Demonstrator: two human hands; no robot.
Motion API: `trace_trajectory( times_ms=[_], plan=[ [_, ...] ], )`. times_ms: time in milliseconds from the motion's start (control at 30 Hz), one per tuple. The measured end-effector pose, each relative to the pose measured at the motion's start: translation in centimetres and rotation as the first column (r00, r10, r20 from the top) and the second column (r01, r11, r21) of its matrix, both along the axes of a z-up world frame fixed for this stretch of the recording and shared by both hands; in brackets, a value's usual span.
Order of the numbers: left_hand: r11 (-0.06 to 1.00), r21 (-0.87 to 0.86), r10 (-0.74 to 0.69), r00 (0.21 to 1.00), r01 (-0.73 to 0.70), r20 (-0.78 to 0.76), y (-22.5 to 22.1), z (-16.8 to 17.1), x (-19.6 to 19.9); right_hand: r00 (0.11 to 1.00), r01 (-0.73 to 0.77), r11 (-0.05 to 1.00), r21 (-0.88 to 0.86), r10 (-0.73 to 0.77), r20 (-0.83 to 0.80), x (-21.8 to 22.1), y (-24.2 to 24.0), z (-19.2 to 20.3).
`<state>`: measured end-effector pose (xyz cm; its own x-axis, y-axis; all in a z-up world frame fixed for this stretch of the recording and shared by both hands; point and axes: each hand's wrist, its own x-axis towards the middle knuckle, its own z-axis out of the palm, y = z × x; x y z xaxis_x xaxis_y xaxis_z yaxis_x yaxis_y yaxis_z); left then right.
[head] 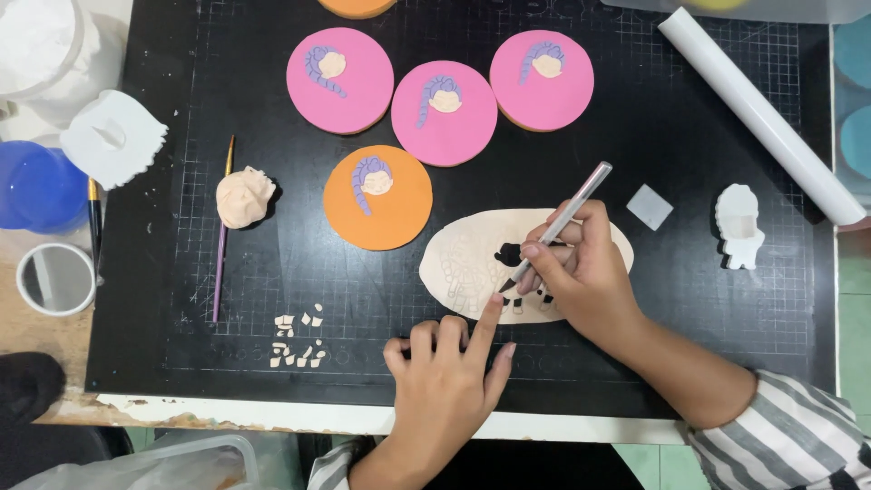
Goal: Decorating cookies by precisely placing small pieces of colored dough to form character faces using a precision tool.
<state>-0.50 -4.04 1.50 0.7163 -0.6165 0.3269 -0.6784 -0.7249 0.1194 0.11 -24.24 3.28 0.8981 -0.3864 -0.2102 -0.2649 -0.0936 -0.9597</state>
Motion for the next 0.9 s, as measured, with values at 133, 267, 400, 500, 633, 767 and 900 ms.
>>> trace_trajectory(
  times_ms=[133, 267, 400, 500, 633, 767, 900],
  plan=[
    [1.000, -0.004, -0.003, 1.000, 0.003, 0.020, 0.0, 0.1, 0.1, 1.000, 0.010, 0.999, 0.034, -0.010, -0.001, 0.1, 0.0, 0.1],
    [1.000, 0.001, 0.001, 1.000, -0.001, 0.030, 0.1, 0.0, -0.1, 1.000, 0.020, 0.998, 0.054, -0.020, 0.002, 0.1, 0.1, 0.3],
    [1.000, -0.011, 0.011, 0.999, -0.011, 0.050, 0.3, 0.0, -0.2, 0.999, 0.019, 0.997, 0.070, -0.022, 0.037, 0.1, 0.1, 0.4],
    [0.999, -0.035, 0.019, 0.999, -0.017, 0.036, 0.6, 0.2, -0.4, 0.997, 0.019, 0.996, 0.085, -0.026, 0.077, -0.1, 0.0, 0.0],
    [0.996, -0.082, 0.033, 0.998, -0.028, 0.053, 1.4, 0.0, -0.5, 0.996, 0.013, 0.995, 0.102, -0.021, 0.082, -0.1, 0.4, 0.0],
    [0.985, -0.171, 0.054, 0.994, -0.037, 0.094, 3.0, 0.3, -0.4, 0.999, 0.032, 0.990, 0.136, -0.027, -0.035, 0.4, 1.2, 0.7],
    [0.940, -0.336, -0.005, 0.985, 0.065, 0.175, 5.5, -0.8, -0.6, 1.000, -0.003, 0.972, 0.234, 0.009, -0.027, 1.3, 2.9, 0.7]
  ],
)
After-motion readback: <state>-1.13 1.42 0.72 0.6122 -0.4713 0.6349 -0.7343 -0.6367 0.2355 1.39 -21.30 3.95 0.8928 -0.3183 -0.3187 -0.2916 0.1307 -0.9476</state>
